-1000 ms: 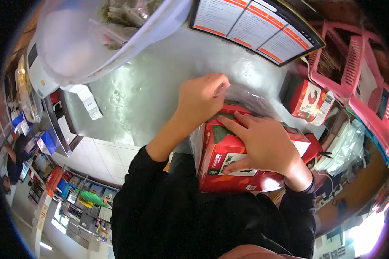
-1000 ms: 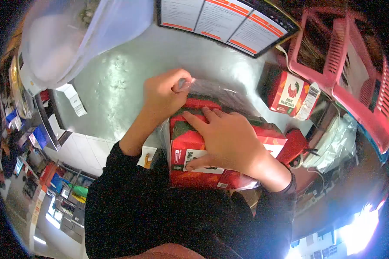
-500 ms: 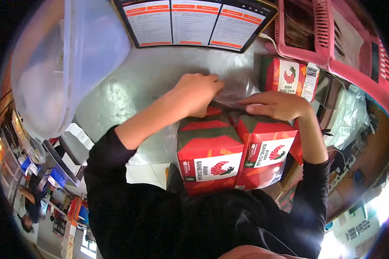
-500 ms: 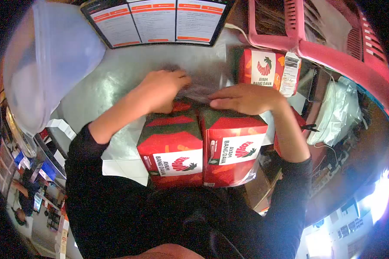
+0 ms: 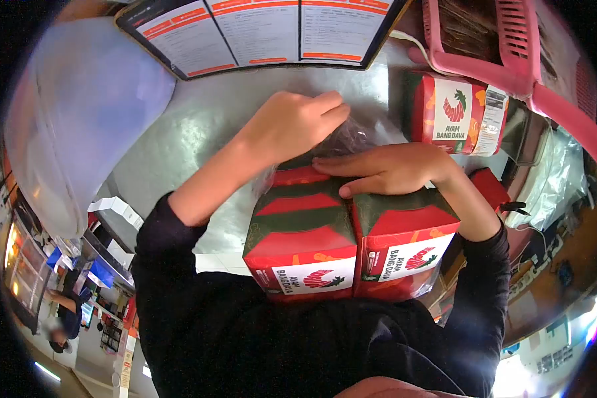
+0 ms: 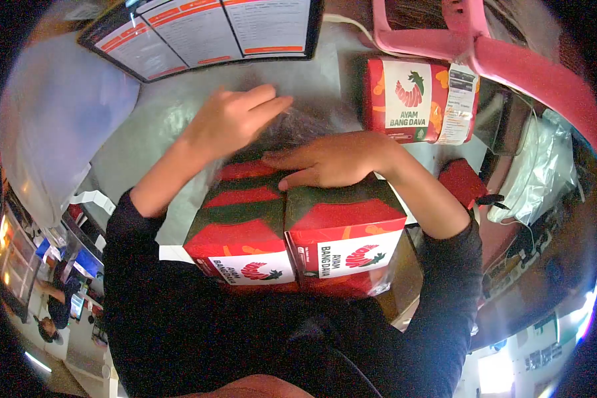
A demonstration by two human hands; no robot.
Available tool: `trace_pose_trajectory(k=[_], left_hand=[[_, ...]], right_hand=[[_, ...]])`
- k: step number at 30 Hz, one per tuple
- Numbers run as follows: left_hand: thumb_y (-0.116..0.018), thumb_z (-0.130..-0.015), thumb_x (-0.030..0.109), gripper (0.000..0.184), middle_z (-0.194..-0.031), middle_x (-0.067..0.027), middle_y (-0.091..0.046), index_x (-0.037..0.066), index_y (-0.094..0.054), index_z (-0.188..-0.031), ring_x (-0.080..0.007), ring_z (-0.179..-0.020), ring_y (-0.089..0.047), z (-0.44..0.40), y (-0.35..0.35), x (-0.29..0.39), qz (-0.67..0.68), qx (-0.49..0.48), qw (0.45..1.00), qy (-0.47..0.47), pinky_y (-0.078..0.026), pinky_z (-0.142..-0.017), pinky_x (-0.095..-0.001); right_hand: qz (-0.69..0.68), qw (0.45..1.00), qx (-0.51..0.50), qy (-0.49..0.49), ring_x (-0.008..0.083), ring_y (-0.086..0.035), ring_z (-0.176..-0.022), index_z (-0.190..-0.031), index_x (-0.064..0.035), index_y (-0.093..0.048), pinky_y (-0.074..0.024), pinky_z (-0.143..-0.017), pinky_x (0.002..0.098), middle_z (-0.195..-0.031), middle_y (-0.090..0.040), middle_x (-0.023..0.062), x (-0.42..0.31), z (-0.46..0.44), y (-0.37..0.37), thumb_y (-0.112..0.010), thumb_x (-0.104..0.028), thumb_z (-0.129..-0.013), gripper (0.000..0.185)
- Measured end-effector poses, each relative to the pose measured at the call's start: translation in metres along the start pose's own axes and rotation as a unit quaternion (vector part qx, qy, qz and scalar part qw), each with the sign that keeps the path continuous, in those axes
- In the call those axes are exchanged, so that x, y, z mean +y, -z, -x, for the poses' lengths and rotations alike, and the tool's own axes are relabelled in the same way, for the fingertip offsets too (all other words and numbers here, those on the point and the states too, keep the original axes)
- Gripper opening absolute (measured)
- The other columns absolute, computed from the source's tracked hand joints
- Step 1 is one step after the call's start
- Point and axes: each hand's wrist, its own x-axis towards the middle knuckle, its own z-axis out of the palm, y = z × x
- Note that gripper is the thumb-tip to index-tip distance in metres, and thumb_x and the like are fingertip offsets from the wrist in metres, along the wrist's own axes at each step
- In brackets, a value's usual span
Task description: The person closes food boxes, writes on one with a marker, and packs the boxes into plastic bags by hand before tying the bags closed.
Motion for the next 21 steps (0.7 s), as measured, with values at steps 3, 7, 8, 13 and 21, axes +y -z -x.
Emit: trace_pose_trajectory(k=[3,7,8,13,21], left_hand=[[-0.065,-0.07,0.004,0.025,-0.078,-0.0055,-0.054,0.006,-0.062,-0.095,-0.0244,-0.061,-0.061,0.005,0.015,0.01,0.1,0.022,0.991,0.082,-0.049,-0.049,-0.0335],[-0.065,-0.067,0.001,0.042,-0.083,-0.0084,-0.058,0.009,-0.056,-0.108,-0.0309,-0.073,-0.061,0.002,0.032,0.019,0.067,-0.135,0.98,0.128,-0.051,-0.058,-0.0402],[-0.064,-0.068,0.002,0.042,-0.084,-0.0094,-0.058,0.01,-0.055,-0.108,-0.0329,-0.075,-0.06,0.009,0.019,0.012,0.026,-0.137,0.985,0.103,-0.05,-0.06,-0.0418],[-0.061,-0.074,0.009,0.03,-0.087,-0.0117,-0.06,0.01,-0.054,-0.104,-0.0356,-0.078,-0.06,0.008,-0.011,-0.002,0.049,-0.155,0.981,0.101,-0.051,-0.063,-0.0433],[-0.062,-0.072,0.005,0.035,-0.102,-0.0128,-0.055,0.01,-0.056,-0.106,-0.0337,-0.083,-0.06,0.004,0.016,0.017,0.057,-0.136,0.968,0.201,-0.051,-0.067,-0.0424]], right_hand=[[-0.005,0.998,0.002,-0.064,0.0285,-0.032,-0.132,-0.14,-0.0039,-0.029,-0.0266,-0.107,0.0333,-0.144,-0.032,0.0128,-0.008,0.002,0.004,-0.04,-0.039,-0.095,0.058],[0.035,0.984,0.133,-0.11,0.0314,-0.043,-0.123,-0.134,-0.0051,-0.042,-0.0343,-0.102,0.0361,-0.135,-0.044,0.0148,-0.006,0.009,-0.002,-0.051,-0.03,-0.091,0.05],[0.055,0.98,0.177,-0.078,0.034,-0.047,-0.116,-0.127,-0.0049,-0.047,-0.0375,-0.098,0.0384,-0.127,-0.049,0.0162,-0.001,0.009,-0.003,-0.053,-0.027,-0.089,0.045],[0.212,0.946,0.229,-0.084,0.0356,-0.062,-0.086,-0.092,-0.0039,-0.064,-0.0498,-0.078,0.043,-0.09,-0.065,0.0169,0.012,-0.004,0.001,-0.06,-0.011,-0.077,0.017],[0.277,0.888,0.361,-0.067,0.0305,-0.064,-0.076,-0.091,-0.006,-0.06,-0.0511,-0.068,0.0423,-0.078,-0.064,0.0129,0.001,0.024,0.011,-0.057,-0.008,-0.072,0.019]])
